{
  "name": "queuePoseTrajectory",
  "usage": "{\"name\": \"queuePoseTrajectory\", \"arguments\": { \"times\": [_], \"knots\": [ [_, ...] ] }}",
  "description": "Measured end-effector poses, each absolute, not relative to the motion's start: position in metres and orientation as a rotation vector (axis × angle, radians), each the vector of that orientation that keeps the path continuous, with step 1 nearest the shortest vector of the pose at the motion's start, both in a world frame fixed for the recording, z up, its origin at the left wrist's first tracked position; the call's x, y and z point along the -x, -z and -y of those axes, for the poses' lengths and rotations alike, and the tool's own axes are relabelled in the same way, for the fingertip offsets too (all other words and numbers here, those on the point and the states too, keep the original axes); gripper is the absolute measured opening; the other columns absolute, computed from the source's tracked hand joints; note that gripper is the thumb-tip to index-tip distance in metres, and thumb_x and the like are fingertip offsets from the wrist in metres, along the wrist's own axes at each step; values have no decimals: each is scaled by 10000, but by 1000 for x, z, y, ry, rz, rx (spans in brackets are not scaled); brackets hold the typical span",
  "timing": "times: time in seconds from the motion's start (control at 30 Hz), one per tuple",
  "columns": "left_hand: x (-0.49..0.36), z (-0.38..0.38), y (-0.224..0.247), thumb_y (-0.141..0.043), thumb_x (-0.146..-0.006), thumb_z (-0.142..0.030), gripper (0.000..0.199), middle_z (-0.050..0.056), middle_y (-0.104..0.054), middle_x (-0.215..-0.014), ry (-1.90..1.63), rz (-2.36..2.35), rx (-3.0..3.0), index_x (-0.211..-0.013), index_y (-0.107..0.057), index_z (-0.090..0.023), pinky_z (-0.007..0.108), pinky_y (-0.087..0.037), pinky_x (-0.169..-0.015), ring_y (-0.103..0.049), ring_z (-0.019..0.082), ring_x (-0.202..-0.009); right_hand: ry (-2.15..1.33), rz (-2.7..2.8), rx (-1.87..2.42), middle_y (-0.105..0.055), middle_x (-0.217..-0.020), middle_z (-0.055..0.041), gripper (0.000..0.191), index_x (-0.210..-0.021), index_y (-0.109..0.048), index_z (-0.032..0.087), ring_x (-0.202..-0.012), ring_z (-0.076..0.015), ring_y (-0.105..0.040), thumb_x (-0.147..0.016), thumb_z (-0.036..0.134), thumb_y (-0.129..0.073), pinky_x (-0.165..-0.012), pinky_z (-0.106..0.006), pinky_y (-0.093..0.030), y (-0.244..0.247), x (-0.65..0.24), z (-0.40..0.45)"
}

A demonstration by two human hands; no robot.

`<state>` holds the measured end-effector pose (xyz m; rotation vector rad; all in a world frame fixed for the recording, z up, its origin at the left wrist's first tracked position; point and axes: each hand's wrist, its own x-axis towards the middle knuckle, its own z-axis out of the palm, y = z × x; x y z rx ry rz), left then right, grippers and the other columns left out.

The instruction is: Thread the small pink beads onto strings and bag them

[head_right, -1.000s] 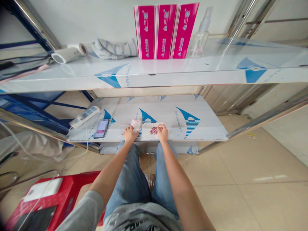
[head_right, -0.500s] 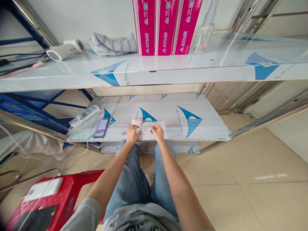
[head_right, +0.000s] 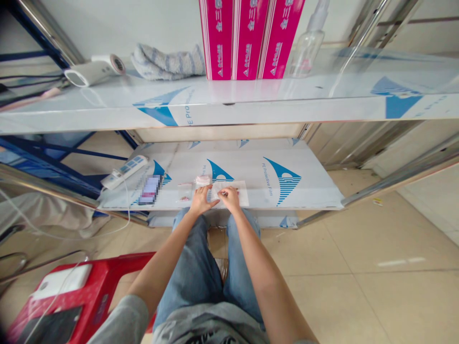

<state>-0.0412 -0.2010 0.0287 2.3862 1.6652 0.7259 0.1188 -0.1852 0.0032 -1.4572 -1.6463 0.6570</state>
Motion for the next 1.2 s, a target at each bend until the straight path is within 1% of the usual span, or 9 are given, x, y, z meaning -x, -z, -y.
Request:
{"name": "queuePoseTrajectory", "arguments": {
  "times": [0.1,0.2,0.33,0.6,0.7,0.8,0.9,1.0,1.2],
  "knots": [
    [40,201,-29,-601,-662,-617,769,107,-540,-1196,-690,-1691,-2444,-1268,-426,-178,398,-363,-904,-467,271,-1093,-773,1598,1415,-632,-696,-37,93,-640,-656,174,-664,-146,-545,-692,232,-605,-664,-266,-424,-6,-119,185],
    [38,201,-28,-584,-649,-657,781,109,-528,-1196,-625,-1676,-2493,-1255,-455,-181,403,-366,-900,-463,277,-1081,-898,1534,1403,-639,-693,-37,85,-647,-655,169,-645,-145,-546,-674,237,-614,-631,-264,-425,-7,-120,185],
    [37,200,-25,-578,-668,-641,745,111,-522,-1174,-583,-1672,-2498,-1244,-474,-179,403,-388,-889,-466,278,-1065,-979,1483,1403,-637,-683,-33,101,-654,-652,165,-626,-144,-540,-660,261,-621,-619,-270,-427,-4,-121,184],
    [37,199,-22,-577,-726,-552,645,91,-525,-1141,-592,-1588,-2460,-1243,-471,-180,342,-431,-901,-472,238,-1068,-1099,1405,1329,-662,-724,-38,155,-709,-642,173,-670,-160,-592,-662,319,-618,-664,-283,-457,0,-122,184],
    [38,198,-20,-568,-731,-557,633,86,-542,-1125,-564,-1579,-2460,-1229,-485,-175,339,-439,-894,-477,240,-1055,-996,1305,1416,-667,-744,-44,210,-797,-636,176,-680,-170,-610,-698,352,-577,-659,-280,-468,-1,-131,183],
    [38,197,-19,-572,-728,-559,620,81,-558,-1099,-546,-1565,-2472,-1206,-504,-170,340,-439,-895,-483,237,-1040,-739,1250,1728,-670,-744,-45,217,-859,-641,179,-699,-178,-619,-722,314,-540,-679,-282,-462,-1,-145,183],
    [38,197,-17,-574,-729,-556,607,78,-567,-1078,-543,-1547,-2484,-1190,-513,-167,343,-434,-903,-488,233,-1030,-587,1311,2003,-689,-811,-54,179,-834,-662,189,-771,-187,-627,-721,243,-533,-714,-278,-445,-2,-161,183],
    [38,197,-17,-570,-731,-559,603,74,-570,-1063,-539,-1539,-2485,-1183,-519,-163,345,-431,-910,-489,233,-1023,-551,1379,2144,-697,-846,-55,159,-806,-679,201,-810,-192,-632,-715,218,-549,-710,-266,-433,-1,-173,182],
    [37,196,-15,-562,-733,-571,587,74,-572,-1057,-558,-1531,-2462,-1173,-519,-185,362,-440,-897,-495,231,-1017,-545,1459,2229,-703,-793,-52,156,-757,-694,218,-748,-205,-637,-695,340,-619,-623,-261,-415,0,-185,181]
  ]
}}
